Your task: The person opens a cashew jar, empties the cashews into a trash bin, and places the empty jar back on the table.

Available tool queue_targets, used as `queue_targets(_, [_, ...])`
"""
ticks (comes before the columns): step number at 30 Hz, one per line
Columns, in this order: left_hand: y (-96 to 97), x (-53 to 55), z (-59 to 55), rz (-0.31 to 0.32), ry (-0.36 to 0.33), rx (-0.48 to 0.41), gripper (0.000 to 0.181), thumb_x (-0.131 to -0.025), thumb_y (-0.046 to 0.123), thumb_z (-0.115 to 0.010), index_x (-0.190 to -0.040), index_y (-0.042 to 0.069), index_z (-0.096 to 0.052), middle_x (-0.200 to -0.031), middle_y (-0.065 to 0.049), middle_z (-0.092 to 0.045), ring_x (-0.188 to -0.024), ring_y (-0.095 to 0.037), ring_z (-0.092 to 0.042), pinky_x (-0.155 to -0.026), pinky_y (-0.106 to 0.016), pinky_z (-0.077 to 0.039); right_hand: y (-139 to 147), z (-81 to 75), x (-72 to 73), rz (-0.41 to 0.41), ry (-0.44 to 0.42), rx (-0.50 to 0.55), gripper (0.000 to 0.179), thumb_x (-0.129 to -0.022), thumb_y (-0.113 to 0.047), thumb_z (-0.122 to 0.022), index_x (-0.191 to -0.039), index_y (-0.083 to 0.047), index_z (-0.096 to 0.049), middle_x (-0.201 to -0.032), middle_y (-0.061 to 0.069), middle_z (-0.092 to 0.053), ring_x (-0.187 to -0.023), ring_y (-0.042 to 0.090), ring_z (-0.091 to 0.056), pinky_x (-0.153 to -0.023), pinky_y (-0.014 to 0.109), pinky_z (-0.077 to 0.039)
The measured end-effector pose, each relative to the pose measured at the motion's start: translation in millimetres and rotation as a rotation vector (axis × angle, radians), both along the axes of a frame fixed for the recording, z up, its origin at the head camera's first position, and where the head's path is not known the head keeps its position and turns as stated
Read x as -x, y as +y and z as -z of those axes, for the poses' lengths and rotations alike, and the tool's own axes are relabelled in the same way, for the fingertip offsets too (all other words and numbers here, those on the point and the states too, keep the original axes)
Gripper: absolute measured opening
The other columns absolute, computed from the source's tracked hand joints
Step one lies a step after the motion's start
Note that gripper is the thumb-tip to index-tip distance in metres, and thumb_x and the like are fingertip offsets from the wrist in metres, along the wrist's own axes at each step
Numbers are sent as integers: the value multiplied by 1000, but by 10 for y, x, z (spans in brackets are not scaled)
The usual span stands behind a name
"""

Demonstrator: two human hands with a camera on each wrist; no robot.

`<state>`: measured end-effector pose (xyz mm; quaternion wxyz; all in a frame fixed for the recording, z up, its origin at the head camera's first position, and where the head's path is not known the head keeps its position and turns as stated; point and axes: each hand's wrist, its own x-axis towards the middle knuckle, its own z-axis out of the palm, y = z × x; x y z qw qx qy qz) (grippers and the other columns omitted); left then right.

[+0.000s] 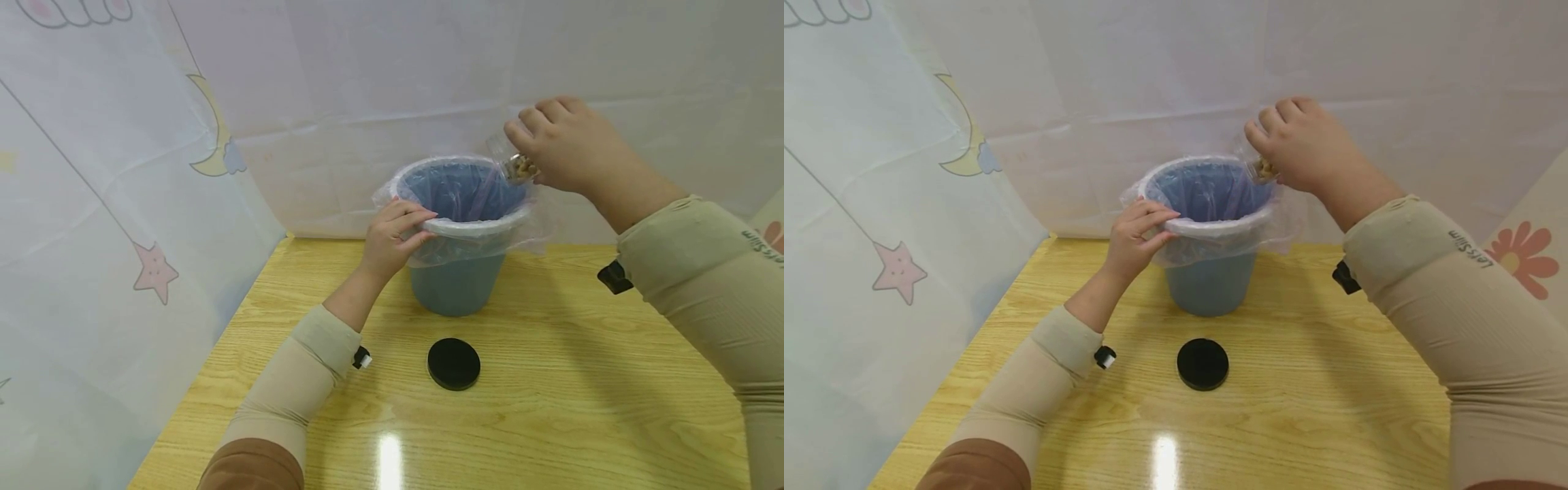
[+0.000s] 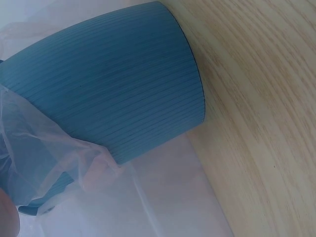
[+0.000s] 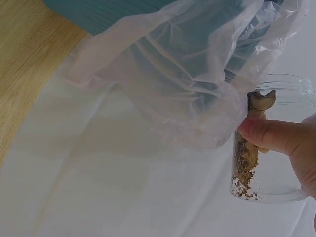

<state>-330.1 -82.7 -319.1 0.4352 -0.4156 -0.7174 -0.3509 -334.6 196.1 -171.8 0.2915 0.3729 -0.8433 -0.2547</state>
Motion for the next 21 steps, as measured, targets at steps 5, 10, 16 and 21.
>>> queue_targets(5, [0,12,8,-1,-7,1,28,-70,21,-77,-95,8,-72,-93,-2,-66,-91,-15,-58,-100,-38,-36,-5,10,-2,9,9,-22,91,-58,-24,-86,-128,5,-35,-120,29,-40,-112,46,-38,-97,56,-29])
queue_targets(10, [-2,15,9,3,-5,0,28,-70,21,-77,-95,9,-73,-92,-2,-66,-91,-15,-58,-99,-38,-37,-8,15,0,7,12,-32,92,-58,-23,-86,-129,4,-34,-121,29,-40,-113,46,-37,-98,56,-28])
queue_targets(16, [1,7,4,5,-1,-4,28,-70,20,-78,-94,7,-73,-92,-2,-66,-90,-15,-58,-99,-38,-37,-25,14,-13,3,15,-38,92,-58,-20,-86,-130,4,-34,-123,30,-39,-113,47,-37,-99,56,-27])
queue_targets(21, [3,6,5,6,6,-3,28,-70,20,-78,-94,7,-72,-92,-3,-66,-89,-16,-58,-97,-43,-38,-25,26,-27,-11,30,-31,90,-58,-18,-86,-130,3,-36,-122,29,-40,-114,46,-38,-99,54,-28])
